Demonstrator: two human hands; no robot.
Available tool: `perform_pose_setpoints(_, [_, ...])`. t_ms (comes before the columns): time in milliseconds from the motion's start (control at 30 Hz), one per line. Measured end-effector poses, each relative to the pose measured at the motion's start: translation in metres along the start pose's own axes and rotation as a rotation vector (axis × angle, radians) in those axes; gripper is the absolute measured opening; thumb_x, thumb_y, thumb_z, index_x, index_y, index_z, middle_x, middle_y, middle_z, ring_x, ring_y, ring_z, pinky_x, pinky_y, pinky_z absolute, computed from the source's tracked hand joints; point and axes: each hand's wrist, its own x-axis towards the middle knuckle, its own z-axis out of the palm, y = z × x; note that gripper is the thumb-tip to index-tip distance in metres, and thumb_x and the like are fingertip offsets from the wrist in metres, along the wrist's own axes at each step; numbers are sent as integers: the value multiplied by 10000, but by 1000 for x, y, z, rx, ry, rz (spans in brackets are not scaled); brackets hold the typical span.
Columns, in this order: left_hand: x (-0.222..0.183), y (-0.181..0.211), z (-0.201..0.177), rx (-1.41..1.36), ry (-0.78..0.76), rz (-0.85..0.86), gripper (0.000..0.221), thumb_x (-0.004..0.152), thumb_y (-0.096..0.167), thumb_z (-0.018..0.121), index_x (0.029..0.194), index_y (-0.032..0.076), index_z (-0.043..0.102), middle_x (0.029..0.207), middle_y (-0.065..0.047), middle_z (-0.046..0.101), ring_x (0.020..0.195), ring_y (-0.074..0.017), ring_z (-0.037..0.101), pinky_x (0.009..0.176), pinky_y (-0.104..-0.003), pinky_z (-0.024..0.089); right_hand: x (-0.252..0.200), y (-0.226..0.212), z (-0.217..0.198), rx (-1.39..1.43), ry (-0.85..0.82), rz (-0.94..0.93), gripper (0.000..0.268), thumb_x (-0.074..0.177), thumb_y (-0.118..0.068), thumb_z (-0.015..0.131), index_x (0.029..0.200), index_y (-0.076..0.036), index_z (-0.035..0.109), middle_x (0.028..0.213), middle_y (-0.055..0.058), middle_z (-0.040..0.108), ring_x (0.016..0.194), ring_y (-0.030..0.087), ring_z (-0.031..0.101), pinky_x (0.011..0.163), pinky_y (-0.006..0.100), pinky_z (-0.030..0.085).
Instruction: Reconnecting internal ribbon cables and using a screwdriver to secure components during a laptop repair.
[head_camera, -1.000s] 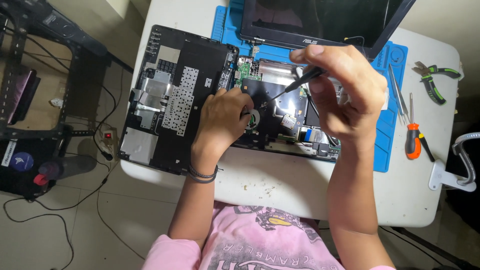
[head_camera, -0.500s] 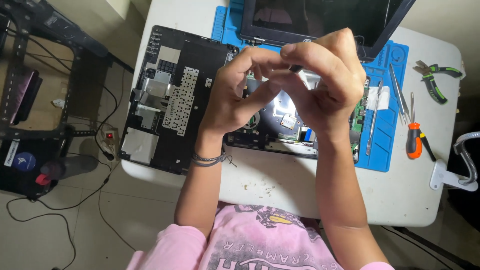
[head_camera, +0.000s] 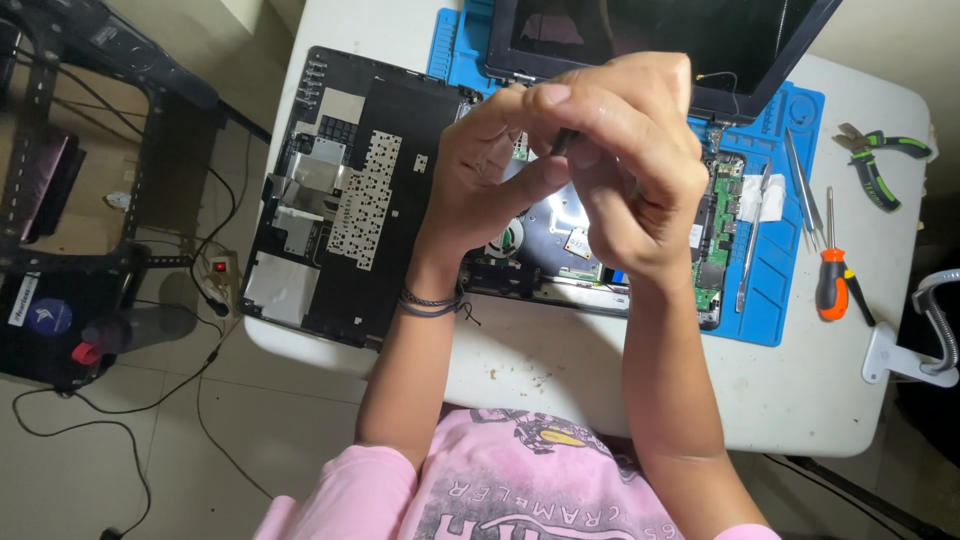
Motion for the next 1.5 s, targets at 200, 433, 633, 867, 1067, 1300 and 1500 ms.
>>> perform_pose_setpoints(200, [-5, 3, -4, 8, -81, -144, 232, 1112, 335, 592, 1236, 159, 677, 1062, 30, 643, 963, -83, 548, 842, -243, 435, -4, 4, 6, -120, 133, 45, 140, 1057, -179, 707, 1122, -59, 676, 1028, 51, 677, 862, 233, 460, 908, 393, 349])
perform_pose_setpoints(433, [-10, -18, -7, -203, -43, -28, 205, 1057, 174, 704, 1251, 124, 661, 1171, 13, 676, 1089, -109, 637, 926, -276, 558, -3, -3, 0, 48, 0, 94, 137, 1115, -54, 557, 1206, -26, 656, 1087, 98, 720, 1021, 288, 507, 987, 406, 427])
perform_pose_setpoints(633, [-14, -18, -11, -210, -117, -137, 214, 1083, 306, 666, 1255, 180, 678, 935, 20, 493, 836, -101, 469, 681, -247, 375, -6, -4, 9, -13, 138, 64, 52, 1067, -121, 658, 1072, -71, 669, 919, 50, 685, 767, 194, 512, 872, 379, 377])
perform_pose_setpoints(867, [-25, -42, -15, -266, -74, -54, 353, 1053, 38, 665, 1302, 286, 631, 1046, 81, 617, 1000, -51, 513, 858, -266, 467, -5, -8, 4, 17, 6, 79, 163, 1105, -169, 561, 1141, -31, 640, 1101, 85, 719, 926, 251, 582, 953, 413, 396])
perform_pose_setpoints(1067, [-14, -8, -4, -72, -93, -176, 242, 1100, 277, 631, 1292, 136, 675, 1025, 46, 600, 897, -73, 504, 773, -250, 395, -9, -8, 1, -50, 74, 92, 155, 1076, -103, 680, 1194, -22, 620, 1041, 124, 731, 876, 239, 628, 917, 379, 403])
perform_pose_setpoints(1300, [-4, 30, 15, 390, -161, -235, 435, 1049, 381, 523, 1409, 140, 552, 1323, -15, 724, 1248, -153, 668, 1036, -315, 474, -26, 18, -35, 137, 389, 213, 245, 1150, -149, 601, 1316, -48, 450, 1277, 127, 487, 896, 365, 677, 740, 393, 548])
perform_pose_setpoints(1500, [-13, -9, 10, 499, -160, -181, 291, 988, 131, 639, 1278, 118, 639, 1254, -17, 685, 1099, -175, 623, 924, -300, 531, -58, 72, -90, 156, 599, 449, 253, 1206, -157, 628, 1393, -121, 461, 1059, 232, 614, 896, 258, 592, 666, 348, 477])
